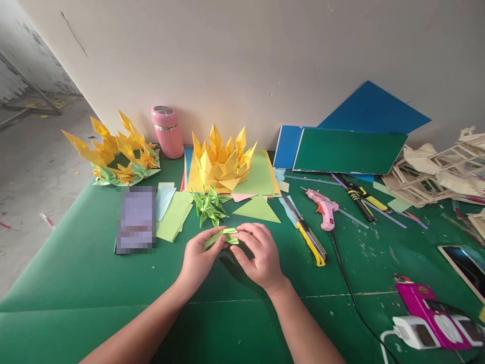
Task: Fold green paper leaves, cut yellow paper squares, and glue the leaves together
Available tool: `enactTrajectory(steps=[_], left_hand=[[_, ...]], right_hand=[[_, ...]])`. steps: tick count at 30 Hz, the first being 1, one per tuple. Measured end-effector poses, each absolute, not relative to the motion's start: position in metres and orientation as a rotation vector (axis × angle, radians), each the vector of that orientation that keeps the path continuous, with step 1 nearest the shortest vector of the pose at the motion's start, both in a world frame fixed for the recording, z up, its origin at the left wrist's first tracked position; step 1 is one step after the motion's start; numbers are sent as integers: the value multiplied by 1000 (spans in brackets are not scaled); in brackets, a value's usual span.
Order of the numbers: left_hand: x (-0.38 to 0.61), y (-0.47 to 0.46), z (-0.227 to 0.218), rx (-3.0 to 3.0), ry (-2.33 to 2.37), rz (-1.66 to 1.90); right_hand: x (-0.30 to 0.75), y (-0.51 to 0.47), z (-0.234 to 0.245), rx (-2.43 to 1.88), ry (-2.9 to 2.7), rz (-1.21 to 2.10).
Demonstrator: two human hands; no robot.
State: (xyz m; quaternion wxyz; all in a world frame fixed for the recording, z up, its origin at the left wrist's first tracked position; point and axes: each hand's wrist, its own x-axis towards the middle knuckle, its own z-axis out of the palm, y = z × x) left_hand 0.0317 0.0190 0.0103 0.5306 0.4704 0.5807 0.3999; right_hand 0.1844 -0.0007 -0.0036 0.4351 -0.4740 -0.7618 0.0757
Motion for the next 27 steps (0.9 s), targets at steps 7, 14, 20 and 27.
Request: enactTrajectory(steps=[7,14,20,27], left_hand=[[30,19,4,1225,1389,960],[29,19,4,1143,1314,934],[29,20,5,947,1281,942],[31,20,6,858,1246,965]], right_hand=[[184,-3,-4,-1200,-1961,152],[181,-4,-2,-1197,-1980,77],[182,-4,-3,-1100,-1788,422],[176,0,-8,-1194,-1723,568]])
